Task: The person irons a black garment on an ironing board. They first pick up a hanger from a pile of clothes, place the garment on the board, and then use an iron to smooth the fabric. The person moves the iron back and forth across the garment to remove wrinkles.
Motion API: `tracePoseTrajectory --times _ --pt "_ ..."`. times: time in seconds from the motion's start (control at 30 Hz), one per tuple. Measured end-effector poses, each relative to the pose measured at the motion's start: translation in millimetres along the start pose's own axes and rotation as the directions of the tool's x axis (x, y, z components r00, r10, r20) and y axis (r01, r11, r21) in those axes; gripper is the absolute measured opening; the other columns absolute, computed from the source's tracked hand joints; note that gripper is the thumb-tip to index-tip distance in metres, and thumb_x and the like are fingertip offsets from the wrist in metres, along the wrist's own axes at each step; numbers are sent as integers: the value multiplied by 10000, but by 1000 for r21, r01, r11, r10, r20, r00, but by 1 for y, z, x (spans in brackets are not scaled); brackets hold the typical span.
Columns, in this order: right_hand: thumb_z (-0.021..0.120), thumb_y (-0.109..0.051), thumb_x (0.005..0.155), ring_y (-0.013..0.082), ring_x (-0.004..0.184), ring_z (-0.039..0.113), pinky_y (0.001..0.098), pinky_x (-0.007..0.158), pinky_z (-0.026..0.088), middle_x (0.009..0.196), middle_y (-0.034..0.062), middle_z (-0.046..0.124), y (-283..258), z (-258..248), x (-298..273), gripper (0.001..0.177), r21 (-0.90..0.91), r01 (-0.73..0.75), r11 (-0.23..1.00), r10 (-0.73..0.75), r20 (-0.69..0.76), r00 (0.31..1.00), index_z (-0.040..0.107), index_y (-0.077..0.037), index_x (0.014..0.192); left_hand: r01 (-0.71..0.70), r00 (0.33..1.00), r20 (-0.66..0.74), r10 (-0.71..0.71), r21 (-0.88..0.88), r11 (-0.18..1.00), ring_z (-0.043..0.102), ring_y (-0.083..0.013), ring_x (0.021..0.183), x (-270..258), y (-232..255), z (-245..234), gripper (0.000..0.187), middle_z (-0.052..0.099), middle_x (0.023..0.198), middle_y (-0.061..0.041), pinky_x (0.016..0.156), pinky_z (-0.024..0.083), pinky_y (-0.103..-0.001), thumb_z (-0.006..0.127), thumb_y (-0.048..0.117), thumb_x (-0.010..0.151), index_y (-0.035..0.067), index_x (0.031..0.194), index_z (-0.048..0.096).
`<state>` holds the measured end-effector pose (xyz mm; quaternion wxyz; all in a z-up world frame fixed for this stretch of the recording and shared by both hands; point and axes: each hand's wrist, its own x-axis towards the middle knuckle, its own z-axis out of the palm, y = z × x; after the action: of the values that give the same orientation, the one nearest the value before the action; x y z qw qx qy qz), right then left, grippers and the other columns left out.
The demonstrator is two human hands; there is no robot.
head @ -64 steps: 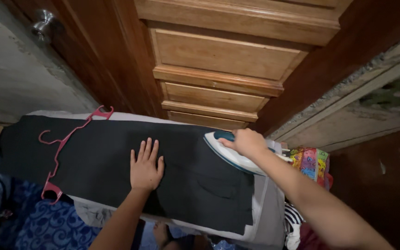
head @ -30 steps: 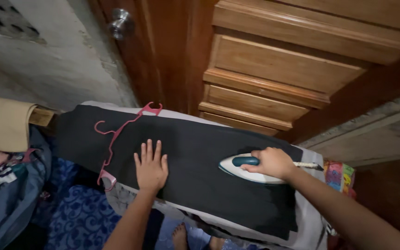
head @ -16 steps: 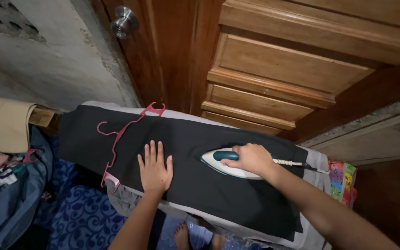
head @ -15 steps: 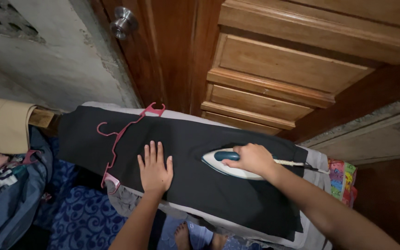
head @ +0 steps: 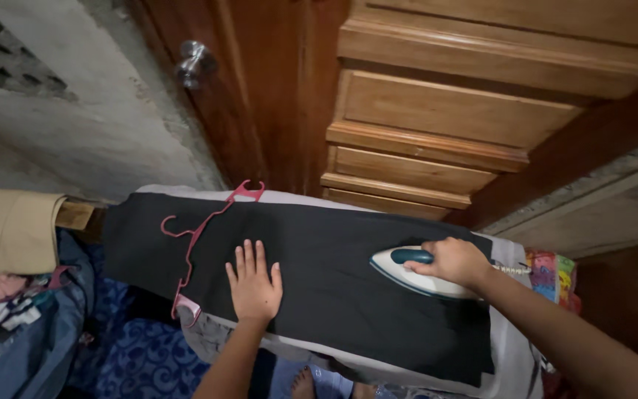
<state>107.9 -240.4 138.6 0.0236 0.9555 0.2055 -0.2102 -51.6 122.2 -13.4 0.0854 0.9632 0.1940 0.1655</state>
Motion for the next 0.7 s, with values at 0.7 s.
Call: tracePoseTrajectory --times 0.7 --pt "661 -653 832 287 643 734 418 692 573 690 187 735 173 -29 -94 652 514 -269 814 453 -274 848 801 -24 937 -727 353 115 928 -591 350 418 -324 1485 -28 290 2 506 542 1475 -98 1238 246 -582 673 339 899 108 1344 607"
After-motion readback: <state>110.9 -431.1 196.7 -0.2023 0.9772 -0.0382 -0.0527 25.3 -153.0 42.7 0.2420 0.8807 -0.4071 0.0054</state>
